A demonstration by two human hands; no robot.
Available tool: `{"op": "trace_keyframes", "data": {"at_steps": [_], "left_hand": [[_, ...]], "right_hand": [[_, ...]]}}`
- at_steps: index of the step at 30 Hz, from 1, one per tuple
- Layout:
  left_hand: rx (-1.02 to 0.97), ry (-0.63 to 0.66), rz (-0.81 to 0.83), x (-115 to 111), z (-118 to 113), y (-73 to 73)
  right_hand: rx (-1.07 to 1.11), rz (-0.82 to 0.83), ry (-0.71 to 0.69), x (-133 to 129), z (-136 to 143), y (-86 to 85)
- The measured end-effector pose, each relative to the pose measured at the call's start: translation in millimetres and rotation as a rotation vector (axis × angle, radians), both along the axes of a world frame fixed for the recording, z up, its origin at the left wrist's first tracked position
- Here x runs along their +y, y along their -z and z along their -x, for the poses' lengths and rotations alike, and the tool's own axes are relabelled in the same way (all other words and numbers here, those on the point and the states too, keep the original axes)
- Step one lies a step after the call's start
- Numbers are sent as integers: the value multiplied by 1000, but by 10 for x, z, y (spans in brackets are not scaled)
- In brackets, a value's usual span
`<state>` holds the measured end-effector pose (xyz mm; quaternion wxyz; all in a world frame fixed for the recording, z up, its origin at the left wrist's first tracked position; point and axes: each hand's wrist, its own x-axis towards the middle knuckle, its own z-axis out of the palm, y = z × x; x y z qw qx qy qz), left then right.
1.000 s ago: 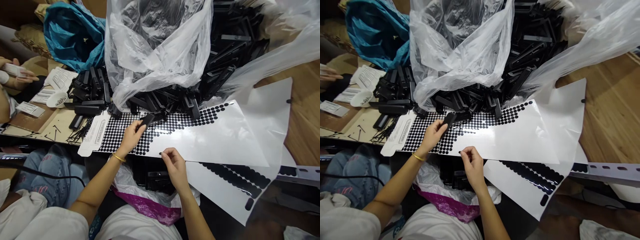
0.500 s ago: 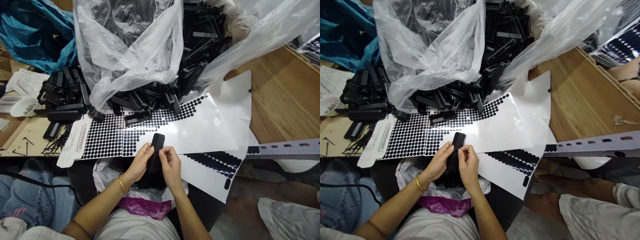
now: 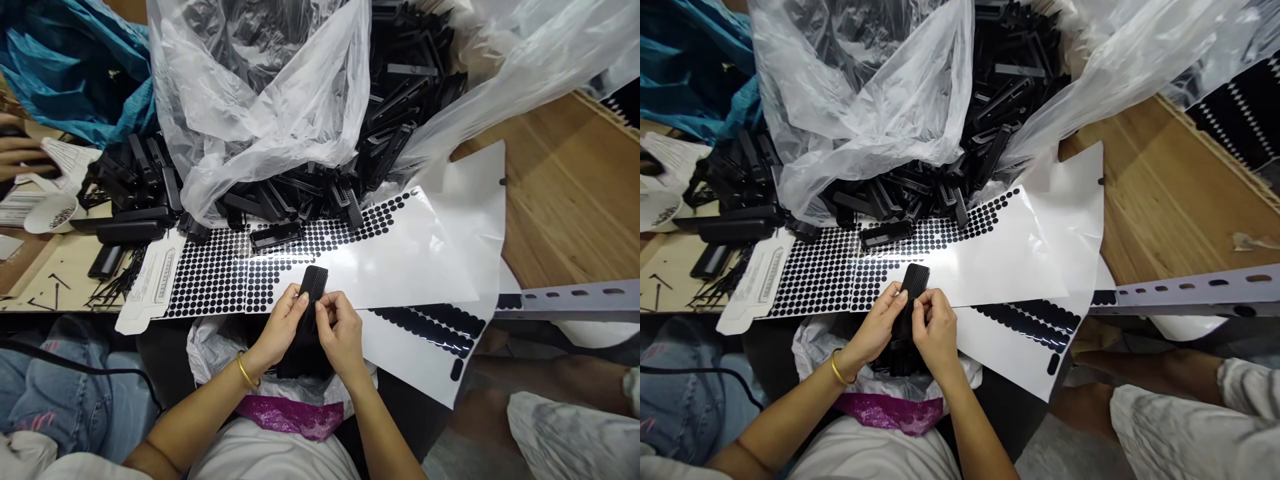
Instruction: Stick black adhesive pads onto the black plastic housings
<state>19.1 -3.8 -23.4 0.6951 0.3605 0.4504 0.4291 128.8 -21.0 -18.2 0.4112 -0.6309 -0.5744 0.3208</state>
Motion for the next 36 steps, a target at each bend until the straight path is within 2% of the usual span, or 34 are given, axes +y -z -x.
{"op": "trace_keyframes", "data": {"at_steps": [3, 5, 10, 14, 17, 19, 23, 25, 27, 32, 36], "left_hand": [[53, 12, -32, 16, 12, 13], [8, 14, -2, 32, 11, 16], [-216, 56, 180, 76, 4, -13], [-226, 104, 209, 78, 8, 6], [-225, 141, 229, 50, -21, 45], [-227, 163, 243, 26, -53, 60], [-253, 180, 263, -2, -99, 46], [-276, 178, 275, -4, -98, 31], [-305, 182, 282, -1, -84, 20], [-341, 166, 281, 11, -25, 34], [-369, 173, 276, 16, 5, 66]], "right_hand": [[-53, -12, -32, 15, -5, 21], [-73, -19, -8, 17, -11, 45], [-80, -79, 227, -151, -197, 81], [-203, -132, 381, -509, -649, 50], [-354, -59, 600, -776, -1094, 59], [-361, 24, 707, -895, -1362, 101], [-9, 114, 651, -973, -1673, 218], [54, 104, 606, -963, -1710, 247], [-24, 121, 579, -948, -1701, 242], [-414, 166, 487, -904, -1661, 145], [-530, 200, 407, -823, -1706, 111]]}}
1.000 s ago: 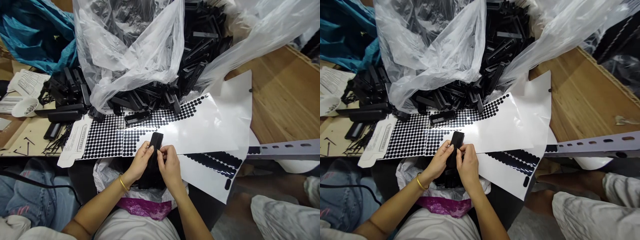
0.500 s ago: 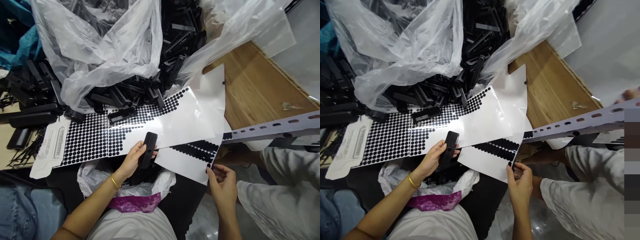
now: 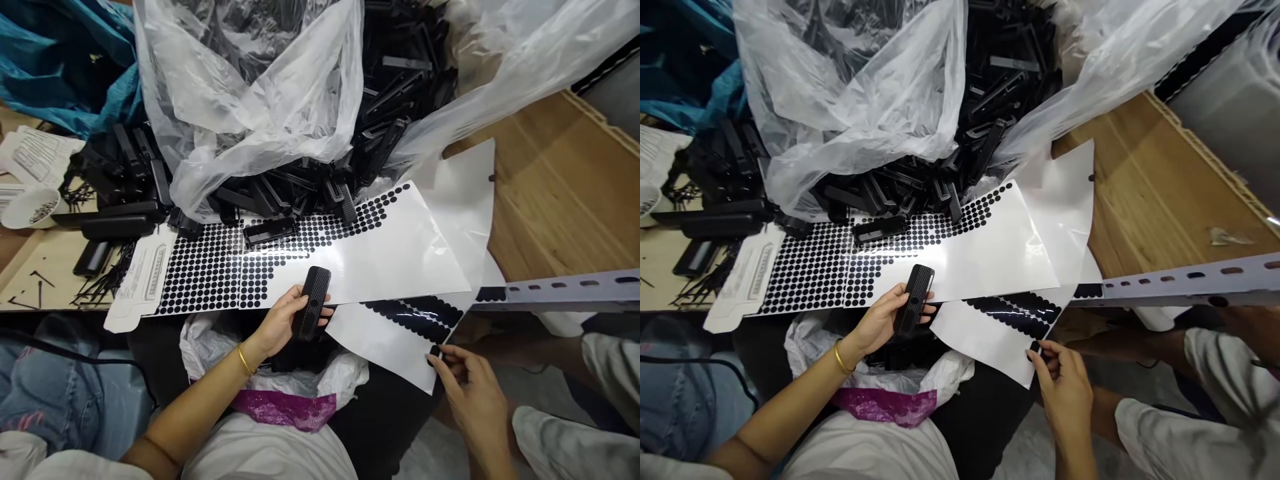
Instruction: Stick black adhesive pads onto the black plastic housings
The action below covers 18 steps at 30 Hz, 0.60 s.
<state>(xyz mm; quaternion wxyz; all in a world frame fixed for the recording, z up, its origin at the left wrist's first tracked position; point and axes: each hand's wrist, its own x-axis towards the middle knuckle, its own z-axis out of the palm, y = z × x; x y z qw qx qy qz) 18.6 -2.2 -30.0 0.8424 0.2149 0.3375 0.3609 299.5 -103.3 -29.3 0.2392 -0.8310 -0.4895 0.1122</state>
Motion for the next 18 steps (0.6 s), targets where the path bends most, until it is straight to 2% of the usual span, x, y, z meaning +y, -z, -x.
{"op": "trace_keyframes", "data": {"at_steps": [4, 6, 8, 11, 13, 18], "left_hand": [[-24, 11, 7, 5, 9, -6], [-33, 23, 16, 9, 11, -17], [-39, 44, 20, 11, 11, -26], [-42, 84, 8, 6, 5, -33], [-42, 109, 5, -5, -2, -38], [-54, 162, 36, -44, 19, -25]], "right_hand": [[-98, -21, -45, 30, -6, -43], [-141, -62, -114, -17, 40, -128], [-90, -60, -225, -85, 120, -257], [169, 0, -350, -110, 317, -442], [371, -37, -330, -14, 508, -491], [920, -63, -261, 429, 1079, -354]]}}
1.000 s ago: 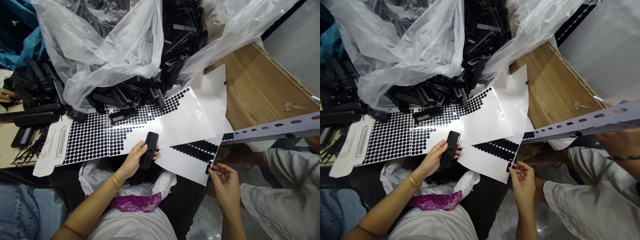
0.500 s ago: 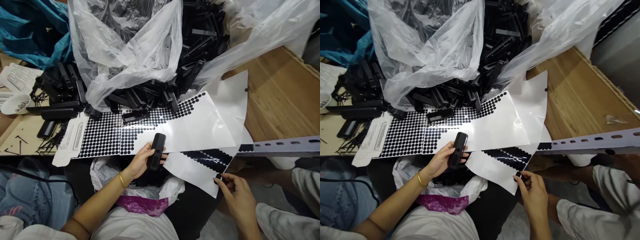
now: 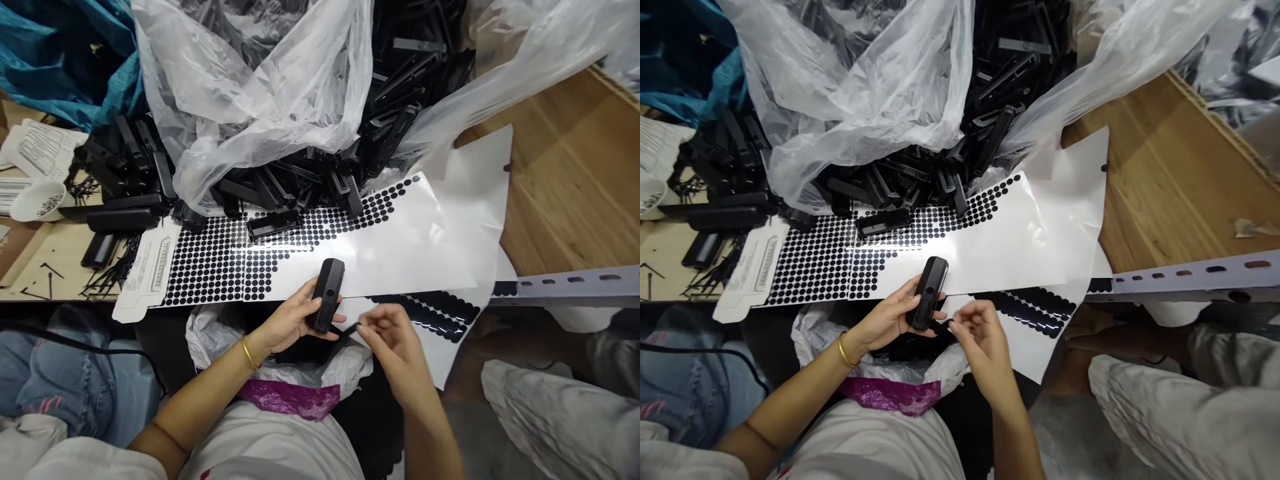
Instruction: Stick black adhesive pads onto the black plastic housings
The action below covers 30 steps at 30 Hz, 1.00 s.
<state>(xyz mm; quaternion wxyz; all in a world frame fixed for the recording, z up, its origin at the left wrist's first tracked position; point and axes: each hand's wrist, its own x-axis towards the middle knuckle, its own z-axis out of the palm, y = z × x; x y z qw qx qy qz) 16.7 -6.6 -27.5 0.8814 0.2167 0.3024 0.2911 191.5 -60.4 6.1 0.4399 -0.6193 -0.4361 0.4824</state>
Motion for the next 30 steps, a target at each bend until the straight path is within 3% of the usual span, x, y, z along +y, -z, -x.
{"op": "trace_keyframes", "data": {"at_steps": [3, 6, 17, 25, 30], "left_hand": [[19, 15, -8, -17, 43, 34], [59, 17, -17, -23, 77, 56], [80, 38, -21, -7, 109, 35], [93, 46, -27, 29, 106, 31], [96, 39, -16, 30, 111, 38]], "right_hand": [[148, 31, -46, 151, 231, 75], [157, 55, -95, 188, 316, 92], [30, 80, -170, 252, 337, 94], [167, 136, -182, 323, 298, 78], [61, 118, -185, 309, 318, 79]]}}
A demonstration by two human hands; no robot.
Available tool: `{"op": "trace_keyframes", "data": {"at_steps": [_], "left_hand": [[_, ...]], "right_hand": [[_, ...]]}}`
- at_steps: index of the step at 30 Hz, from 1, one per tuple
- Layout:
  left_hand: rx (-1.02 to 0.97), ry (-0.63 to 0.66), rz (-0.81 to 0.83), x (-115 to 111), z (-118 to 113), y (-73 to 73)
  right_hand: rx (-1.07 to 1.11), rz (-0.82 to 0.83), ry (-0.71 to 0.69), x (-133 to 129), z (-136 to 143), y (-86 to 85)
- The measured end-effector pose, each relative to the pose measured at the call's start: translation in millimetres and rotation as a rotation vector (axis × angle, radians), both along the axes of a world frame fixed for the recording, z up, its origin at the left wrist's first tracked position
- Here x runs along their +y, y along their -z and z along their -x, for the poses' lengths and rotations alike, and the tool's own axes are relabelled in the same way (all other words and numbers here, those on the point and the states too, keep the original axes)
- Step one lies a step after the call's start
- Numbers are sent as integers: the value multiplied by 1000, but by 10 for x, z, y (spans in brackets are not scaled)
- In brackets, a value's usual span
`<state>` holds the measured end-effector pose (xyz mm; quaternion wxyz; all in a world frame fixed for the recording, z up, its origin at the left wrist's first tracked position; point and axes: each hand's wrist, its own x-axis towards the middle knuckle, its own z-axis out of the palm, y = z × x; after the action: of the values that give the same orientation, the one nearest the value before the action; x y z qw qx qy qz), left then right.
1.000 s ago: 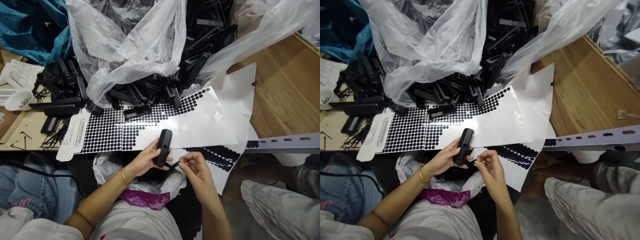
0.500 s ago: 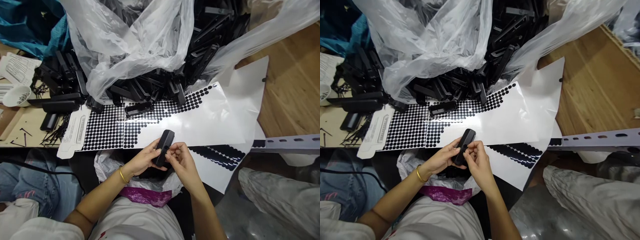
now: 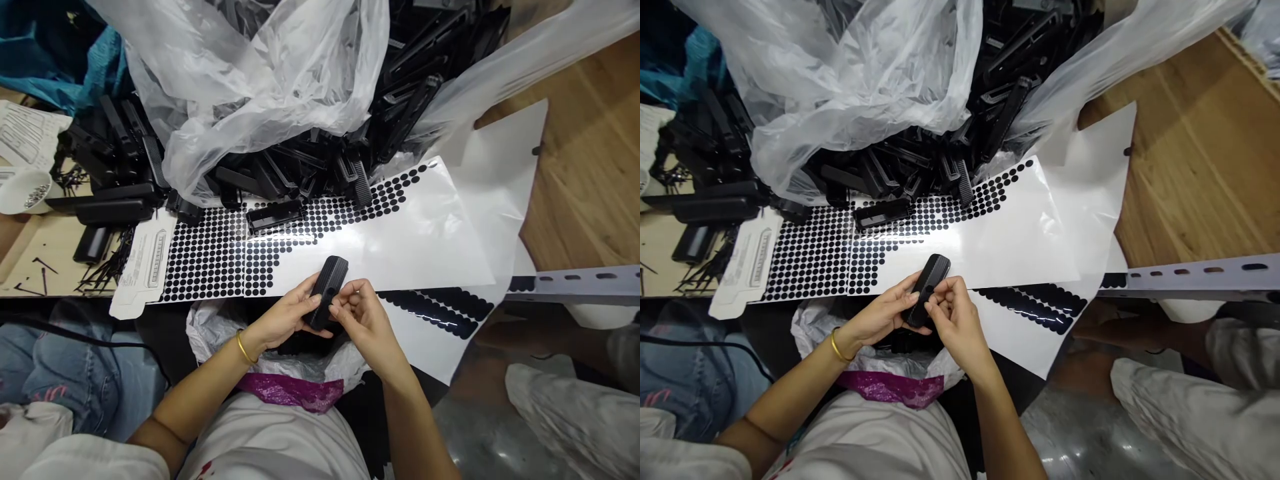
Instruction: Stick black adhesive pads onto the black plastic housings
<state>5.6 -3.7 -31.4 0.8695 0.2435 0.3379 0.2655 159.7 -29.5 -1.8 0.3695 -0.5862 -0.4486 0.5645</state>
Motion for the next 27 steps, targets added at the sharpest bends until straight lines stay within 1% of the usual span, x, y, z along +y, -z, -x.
{"op": "trace_keyframes", "data": {"at_steps": [9, 14, 16, 19, 22, 24, 27], "left_hand": [[41, 4, -10, -1, 3, -41], [25, 6, 20, 3, 11, -67], [31, 22, -24, 5, 12, -71], [71, 40, -137, 7, 8, -67], [98, 36, -222, 6, -6, -53], [110, 20, -243, -4, -23, -46], [123, -38, -232, -33, -61, -44]], "right_hand": [[-198, -91, -40, -23, 67, -52], [-283, -134, -26, -40, 97, -39], [-307, -157, -11, -42, 109, -26], [-332, -184, 17, -46, 126, -4], [-365, -205, 29, -57, 149, 18], [-386, -217, 40, -67, 169, 29], [-387, -213, 71, -77, 192, 34]]}}
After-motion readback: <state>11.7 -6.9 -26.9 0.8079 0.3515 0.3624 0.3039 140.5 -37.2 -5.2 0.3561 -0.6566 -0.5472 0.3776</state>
